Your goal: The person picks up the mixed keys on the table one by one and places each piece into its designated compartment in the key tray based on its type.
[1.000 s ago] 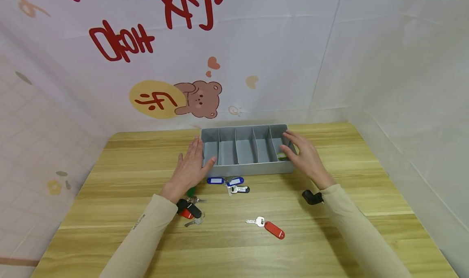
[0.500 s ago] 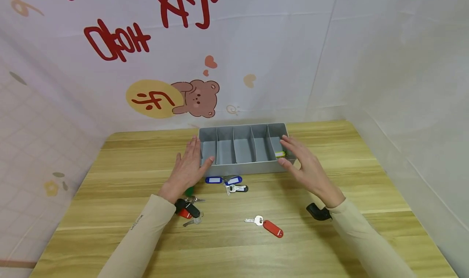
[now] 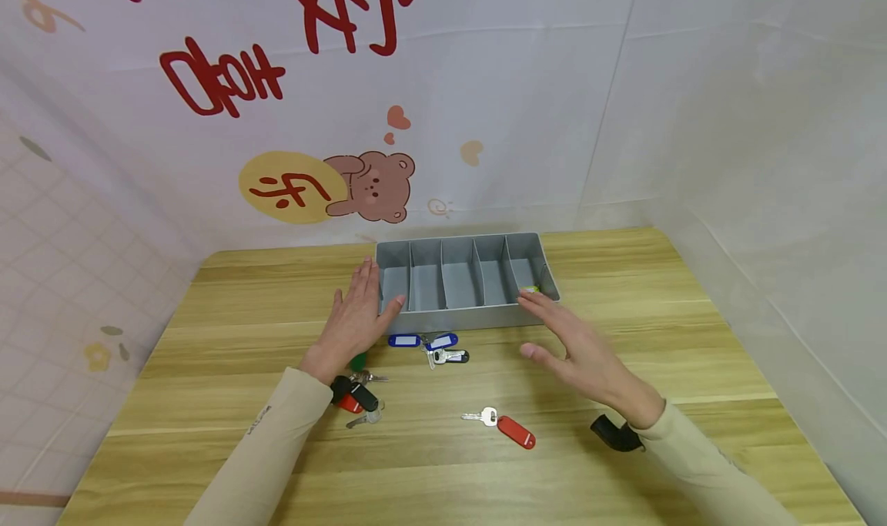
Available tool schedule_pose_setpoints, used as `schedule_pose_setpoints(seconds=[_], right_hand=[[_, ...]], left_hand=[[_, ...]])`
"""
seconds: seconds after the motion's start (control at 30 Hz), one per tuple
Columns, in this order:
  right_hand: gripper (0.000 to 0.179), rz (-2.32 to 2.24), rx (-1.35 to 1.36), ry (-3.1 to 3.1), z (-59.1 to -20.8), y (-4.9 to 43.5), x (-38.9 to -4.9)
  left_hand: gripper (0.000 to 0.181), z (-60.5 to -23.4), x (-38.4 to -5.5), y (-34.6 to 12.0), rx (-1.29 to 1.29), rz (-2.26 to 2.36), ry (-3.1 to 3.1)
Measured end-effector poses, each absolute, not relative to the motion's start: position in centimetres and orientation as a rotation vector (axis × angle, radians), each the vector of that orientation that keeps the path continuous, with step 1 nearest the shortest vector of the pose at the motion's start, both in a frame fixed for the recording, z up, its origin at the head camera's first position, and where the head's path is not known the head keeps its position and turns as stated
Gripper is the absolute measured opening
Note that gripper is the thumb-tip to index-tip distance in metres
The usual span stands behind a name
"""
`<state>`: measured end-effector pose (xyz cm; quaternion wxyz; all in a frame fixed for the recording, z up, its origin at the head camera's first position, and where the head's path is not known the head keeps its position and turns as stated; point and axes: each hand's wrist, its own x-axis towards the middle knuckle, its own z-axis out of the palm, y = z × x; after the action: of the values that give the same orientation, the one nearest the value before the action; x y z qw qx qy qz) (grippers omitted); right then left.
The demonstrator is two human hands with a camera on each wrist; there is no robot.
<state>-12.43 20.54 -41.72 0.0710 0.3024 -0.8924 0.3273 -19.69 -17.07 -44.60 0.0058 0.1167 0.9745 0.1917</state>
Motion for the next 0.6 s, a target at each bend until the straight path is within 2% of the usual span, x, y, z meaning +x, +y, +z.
schedule_pose_setpoints(seconds=[0.6], right_hand=[[0.071, 1.027, 1.078, -2.749, -43.5, 19.1, -9.7]], left_hand=[[0.094, -44.4, -19.7, -17.1, 0.361, 0.600, 3.040]])
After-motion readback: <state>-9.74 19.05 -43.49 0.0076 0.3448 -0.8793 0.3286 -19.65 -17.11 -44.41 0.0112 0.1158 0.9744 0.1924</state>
